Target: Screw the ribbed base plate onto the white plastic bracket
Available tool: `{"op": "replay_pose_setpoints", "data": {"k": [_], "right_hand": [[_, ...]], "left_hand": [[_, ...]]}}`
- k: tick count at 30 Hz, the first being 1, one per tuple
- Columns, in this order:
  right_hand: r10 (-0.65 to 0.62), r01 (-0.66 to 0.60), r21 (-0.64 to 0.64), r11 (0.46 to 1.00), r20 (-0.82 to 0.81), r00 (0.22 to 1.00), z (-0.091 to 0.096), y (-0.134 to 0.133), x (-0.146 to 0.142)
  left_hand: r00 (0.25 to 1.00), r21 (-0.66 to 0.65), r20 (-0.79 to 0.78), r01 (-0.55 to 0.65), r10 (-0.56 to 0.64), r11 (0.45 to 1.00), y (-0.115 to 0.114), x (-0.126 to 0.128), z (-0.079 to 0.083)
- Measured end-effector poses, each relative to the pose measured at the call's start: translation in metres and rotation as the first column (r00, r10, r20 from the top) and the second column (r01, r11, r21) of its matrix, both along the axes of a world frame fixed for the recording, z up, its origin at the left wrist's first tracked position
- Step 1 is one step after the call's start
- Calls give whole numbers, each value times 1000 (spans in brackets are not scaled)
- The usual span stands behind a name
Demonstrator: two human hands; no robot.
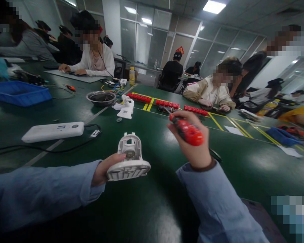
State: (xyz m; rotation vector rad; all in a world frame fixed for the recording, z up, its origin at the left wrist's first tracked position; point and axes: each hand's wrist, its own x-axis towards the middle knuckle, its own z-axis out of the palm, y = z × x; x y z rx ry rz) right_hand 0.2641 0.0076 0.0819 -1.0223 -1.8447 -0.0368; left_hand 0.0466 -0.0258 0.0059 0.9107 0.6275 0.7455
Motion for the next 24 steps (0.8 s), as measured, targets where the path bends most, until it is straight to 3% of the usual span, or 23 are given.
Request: {"op": "replay_pose_setpoints", "data": {"k": [2, 4, 6, 9, 11, 16, 18, 20, 21, 22, 24], "right_hand": [[81, -55, -122, 991, 223, 971, -23, 20, 1], [76, 58, -248, 967, 496, 865, -48, 34, -3], [86, 152, -302, 941, 650, 755, -68, 40, -9], [131, 157, -332, 930, 699, 704, -85, 40, -17], [167, 141, -354, 924, 708, 686, -89, 40, -20], [163, 160, -384, 909, 684, 711, -80, 36, -18], [141, 128, -405, 905, 570, 809, -67, 28, -23], [245, -119, -509, 853, 189, 951, -54, 15, -34], [332, -331, -538, 776, -98, 938, -49, 7, -42], [403, -527, -523, 670, -340, 849, -46, -1, -51], [456, -732, -477, 487, -576, 679, -45, -14, -71]], "left_hand": [[998, 231, -34, -45, 54, 972, 11, -1, -11], [997, 396, -67, -12, 43, 918, 20, -3, -19], [993, 496, -114, 79, -26, 864, 26, -5, -24], [977, 589, -203, 178, -69, 788, 28, -9, -25], [966, 644, -260, 187, -19, 742, 29, -11, -25], [934, 700, -349, 205, 77, 684, 34, -14, -29], [929, 710, -361, 217, 82, 670, 36, -13, -30], [932, 730, -351, 214, 86, 649, 35, -13, -29], [937, 739, -339, 210, 83, 640, 34, -12, -29], [946, 731, -317, 199, 66, 653, 33, -12, -28], [976, 576, -216, 143, -19, 805, 29, -11, -29]]}}
